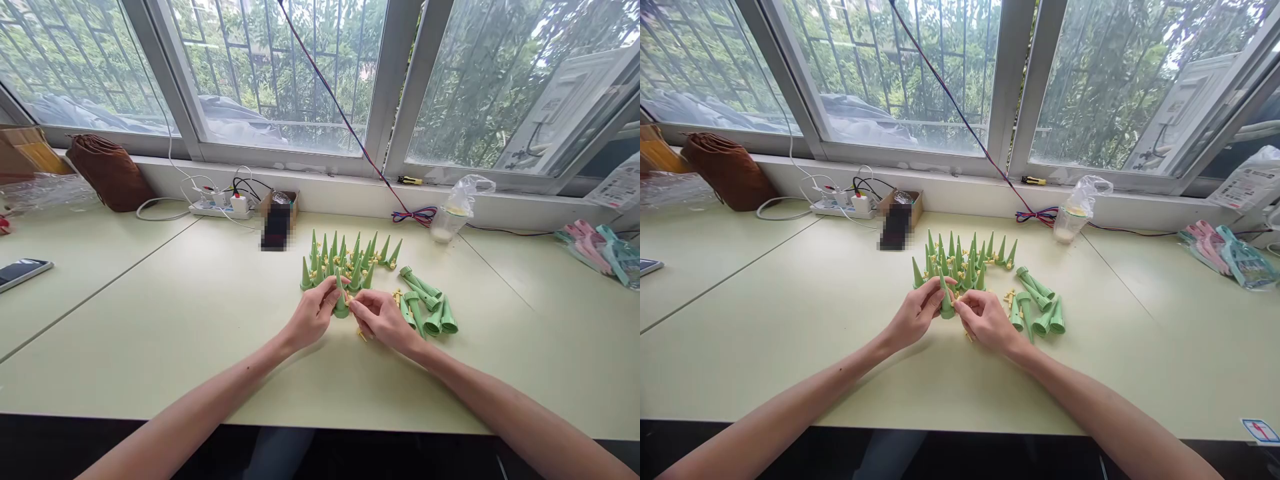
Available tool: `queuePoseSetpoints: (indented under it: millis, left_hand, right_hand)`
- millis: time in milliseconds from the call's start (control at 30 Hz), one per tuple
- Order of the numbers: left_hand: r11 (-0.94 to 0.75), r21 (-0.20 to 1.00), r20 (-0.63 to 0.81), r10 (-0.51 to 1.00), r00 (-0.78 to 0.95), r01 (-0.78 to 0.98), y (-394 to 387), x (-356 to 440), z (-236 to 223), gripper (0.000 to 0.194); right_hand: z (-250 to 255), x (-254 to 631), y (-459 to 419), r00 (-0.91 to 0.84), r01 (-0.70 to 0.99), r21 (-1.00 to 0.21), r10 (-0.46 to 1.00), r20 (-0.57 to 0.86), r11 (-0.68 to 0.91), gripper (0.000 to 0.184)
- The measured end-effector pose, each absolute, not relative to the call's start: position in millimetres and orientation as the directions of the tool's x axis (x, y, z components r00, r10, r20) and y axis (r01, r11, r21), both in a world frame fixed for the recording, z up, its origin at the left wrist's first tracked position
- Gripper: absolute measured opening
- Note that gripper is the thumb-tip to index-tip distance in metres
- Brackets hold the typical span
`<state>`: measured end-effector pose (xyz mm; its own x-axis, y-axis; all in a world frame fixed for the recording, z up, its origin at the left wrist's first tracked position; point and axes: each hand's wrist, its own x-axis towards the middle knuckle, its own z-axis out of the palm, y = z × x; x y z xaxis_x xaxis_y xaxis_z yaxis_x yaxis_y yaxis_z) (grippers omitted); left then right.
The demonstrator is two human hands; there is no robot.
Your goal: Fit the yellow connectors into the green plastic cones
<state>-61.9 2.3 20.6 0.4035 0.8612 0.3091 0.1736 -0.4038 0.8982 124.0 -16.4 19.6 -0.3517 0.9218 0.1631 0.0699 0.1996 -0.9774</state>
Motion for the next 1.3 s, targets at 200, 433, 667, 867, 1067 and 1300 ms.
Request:
queuePoseSetpoints:
  millis: [200,433,667,867,1067,1300]
  left_hand:
    - [-0.352,0.922,0.265,0.876,0.402,0.161,1.7,-62.2,19.7,0.032]
    - [-0.305,0.945,0.228,0.872,0.433,0.115,1.2,-61.5,23.8,0.035]
    - [-0.249,0.964,0.175,0.854,0.49,0.09,3.1,-61.0,24.2,0.039]
    - [-0.222,0.97,0.141,0.838,0.527,0.095,2.1,-60.3,23.0,0.043]
    - [-0.175,0.983,0.113,0.824,0.555,0.061,-0.9,-58.3,23.3,0.045]
    - [-0.173,0.984,0.117,0.82,0.56,0.049,-1.1,-58.4,24.6,0.046]
  right_hand:
    - [16.8,125.7,-16.5,-0.332,0.202,-0.922,0.909,0.254,0.331,0.031]
    - [18.7,127.7,-15.5,-0.405,0.401,-0.726,0.819,0.407,0.559,0.03]
    - [16.0,129.3,-13.7,-0.534,0.453,-0.377,0.584,0.611,0.808,0.025]
    - [15.7,129.0,-14.6,-0.611,0.539,-0.088,0.461,0.644,0.838,0.024]
    - [15.3,125.3,-16.1,-0.663,0.552,0.085,0.374,0.649,0.83,0.024]
    - [11.8,124.5,-16.1,-0.679,0.552,0.099,0.378,0.63,0.828,0.024]
